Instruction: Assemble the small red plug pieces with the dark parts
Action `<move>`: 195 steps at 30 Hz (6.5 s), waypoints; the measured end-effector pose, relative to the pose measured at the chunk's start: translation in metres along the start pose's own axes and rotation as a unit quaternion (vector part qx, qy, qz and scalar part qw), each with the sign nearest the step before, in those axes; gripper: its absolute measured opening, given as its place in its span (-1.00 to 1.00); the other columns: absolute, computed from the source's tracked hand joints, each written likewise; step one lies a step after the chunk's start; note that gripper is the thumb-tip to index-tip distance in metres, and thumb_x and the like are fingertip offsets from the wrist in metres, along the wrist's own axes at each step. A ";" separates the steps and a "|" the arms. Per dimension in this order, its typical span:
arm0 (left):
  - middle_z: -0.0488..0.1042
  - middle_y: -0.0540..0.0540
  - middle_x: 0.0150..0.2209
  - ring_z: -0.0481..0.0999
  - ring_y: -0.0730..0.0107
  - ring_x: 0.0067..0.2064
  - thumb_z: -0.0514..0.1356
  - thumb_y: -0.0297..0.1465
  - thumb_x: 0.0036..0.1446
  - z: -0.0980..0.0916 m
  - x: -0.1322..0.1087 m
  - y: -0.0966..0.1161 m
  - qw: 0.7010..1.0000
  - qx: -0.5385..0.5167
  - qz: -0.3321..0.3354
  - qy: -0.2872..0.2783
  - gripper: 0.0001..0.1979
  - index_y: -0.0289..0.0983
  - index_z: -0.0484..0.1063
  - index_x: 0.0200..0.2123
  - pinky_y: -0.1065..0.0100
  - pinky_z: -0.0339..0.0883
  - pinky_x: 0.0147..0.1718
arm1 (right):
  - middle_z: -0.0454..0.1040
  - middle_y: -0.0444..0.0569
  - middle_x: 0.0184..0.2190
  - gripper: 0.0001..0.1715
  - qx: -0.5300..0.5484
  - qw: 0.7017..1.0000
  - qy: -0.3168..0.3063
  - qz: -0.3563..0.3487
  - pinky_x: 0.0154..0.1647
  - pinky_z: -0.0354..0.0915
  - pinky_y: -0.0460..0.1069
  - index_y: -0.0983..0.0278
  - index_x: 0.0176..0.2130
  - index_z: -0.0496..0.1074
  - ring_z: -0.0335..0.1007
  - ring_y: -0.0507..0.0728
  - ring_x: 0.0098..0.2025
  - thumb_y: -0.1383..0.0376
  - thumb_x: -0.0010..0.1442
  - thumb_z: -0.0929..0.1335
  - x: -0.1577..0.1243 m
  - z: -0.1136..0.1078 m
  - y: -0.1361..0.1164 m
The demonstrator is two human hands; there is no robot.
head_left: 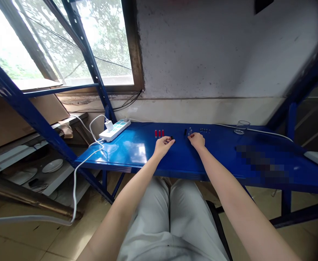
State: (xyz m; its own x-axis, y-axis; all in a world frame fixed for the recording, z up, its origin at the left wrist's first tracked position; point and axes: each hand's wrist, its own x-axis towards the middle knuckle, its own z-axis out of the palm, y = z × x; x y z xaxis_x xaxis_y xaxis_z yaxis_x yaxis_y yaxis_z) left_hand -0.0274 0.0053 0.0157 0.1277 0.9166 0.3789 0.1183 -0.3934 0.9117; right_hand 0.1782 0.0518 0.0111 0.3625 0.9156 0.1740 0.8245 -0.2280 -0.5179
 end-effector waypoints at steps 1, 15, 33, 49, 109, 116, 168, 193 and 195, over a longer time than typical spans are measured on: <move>0.43 -0.07 -0.49 0.36 0.49 -0.49 0.23 -0.15 -0.05 0.001 0.000 0.000 1.000 0.017 0.010 -0.002 -0.66 -0.33 0.49 -0.37 0.45 0.26 -0.52 | 0.52 0.08 -0.30 -0.77 0.003 1.000 -0.003 0.002 -0.25 0.24 -0.01 0.30 -0.27 0.49 0.44 0.19 -0.20 0.23 0.11 0.31 0.001 0.000 0.000; 0.49 -0.13 -0.48 0.41 0.32 -0.43 0.30 -0.35 -0.14 0.059 0.059 -0.016 0.987 0.158 0.008 0.002 -0.88 -0.29 0.51 -0.51 0.34 0.24 -0.41 | 0.52 0.06 -0.24 -0.70 -0.003 1.000 0.005 0.009 -0.15 0.20 0.02 0.28 -0.21 0.50 0.41 0.21 -0.14 0.18 0.12 0.31 0.004 0.001 0.003; 0.48 -0.15 -0.48 0.43 0.14 -0.22 0.29 -0.32 -0.08 0.094 0.088 -0.031 0.941 0.339 -0.017 0.002 -0.88 -0.26 0.51 -0.53 0.16 0.14 -0.13 | 0.48 0.13 -0.28 -0.78 -0.056 0.998 0.012 -0.028 -0.12 0.14 0.17 0.29 -0.32 0.44 0.36 0.27 -0.13 0.27 0.15 0.24 -0.020 -0.012 0.002; 0.49 -0.14 -0.23 0.37 0.18 -0.11 0.22 -0.28 0.02 0.048 0.092 0.027 0.871 0.478 0.060 -0.095 -0.77 -0.24 0.52 -0.24 0.20 0.14 -0.10 | 0.48 0.06 -0.35 -0.82 -0.077 0.997 -0.018 -0.009 -0.15 0.10 0.09 0.29 -0.30 0.39 0.39 0.21 -0.21 0.28 0.17 0.23 -0.025 -0.017 -0.003; 0.48 -0.10 -0.19 0.43 0.35 -0.11 0.15 -0.30 0.08 0.017 0.011 0.004 0.997 -0.016 0.039 0.071 -0.82 -0.25 0.46 -0.28 0.33 0.25 -0.08 | 0.29 -0.11 -0.56 -0.43 0.253 0.939 -0.011 -0.233 -0.40 0.16 -0.09 0.22 -0.49 0.15 0.23 0.03 -0.50 -0.10 0.24 -0.02 -0.060 -0.003 -0.031; 0.50 -0.12 -0.25 0.45 0.36 -0.20 0.19 -0.26 0.05 0.014 0.002 0.002 0.998 -0.038 0.028 0.039 -0.76 -0.26 0.48 -0.24 0.34 0.30 -0.17 | 0.34 -0.06 -0.53 -0.45 0.150 0.956 0.012 -0.251 -0.35 0.13 -0.08 0.22 -0.46 0.22 0.28 0.07 -0.46 0.00 0.29 -0.04 -0.060 -0.004 -0.026; 0.47 -0.10 -0.39 0.47 0.39 -0.32 0.22 -0.24 0.00 0.011 0.004 -0.004 0.998 -0.048 -0.010 0.042 -0.74 -0.31 0.44 -0.30 0.38 0.37 -0.38 | 0.50 -0.03 -0.31 -0.81 0.040 0.999 0.003 0.025 -0.30 0.20 -0.04 0.25 -0.24 0.43 0.39 0.13 -0.24 0.27 0.13 0.29 -0.041 -0.018 0.003; 0.49 -0.09 -0.39 0.41 0.44 -0.39 0.21 -0.29 0.02 0.031 0.007 0.001 0.982 0.183 0.013 -0.049 -0.79 -0.30 0.49 -0.32 0.42 0.30 -0.39 | 0.54 0.02 -0.33 -0.74 -0.035 0.999 0.010 0.026 -0.13 0.20 0.04 0.26 -0.30 0.53 0.44 0.18 -0.21 0.18 0.12 0.30 -0.034 -0.014 -0.004; 0.50 -0.09 -0.39 0.42 0.43 -0.39 0.22 -0.30 0.01 0.036 0.013 0.004 0.974 0.220 0.013 -0.059 -0.79 -0.30 0.50 -0.30 0.41 0.31 -0.39 | 0.54 0.02 -0.33 -0.72 -0.037 0.999 0.011 0.027 -0.12 0.19 0.04 0.26 -0.29 0.54 0.43 0.18 -0.20 0.18 0.13 0.30 -0.034 -0.014 -0.004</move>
State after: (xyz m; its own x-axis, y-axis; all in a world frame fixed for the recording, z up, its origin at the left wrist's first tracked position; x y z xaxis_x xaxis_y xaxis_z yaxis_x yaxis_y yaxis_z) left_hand 0.0101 0.0127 0.0188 0.2444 0.9019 0.3563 0.5206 -0.4320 0.7364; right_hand 0.1685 0.0174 0.0188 0.4163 0.8939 0.1661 0.8331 -0.3019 -0.4634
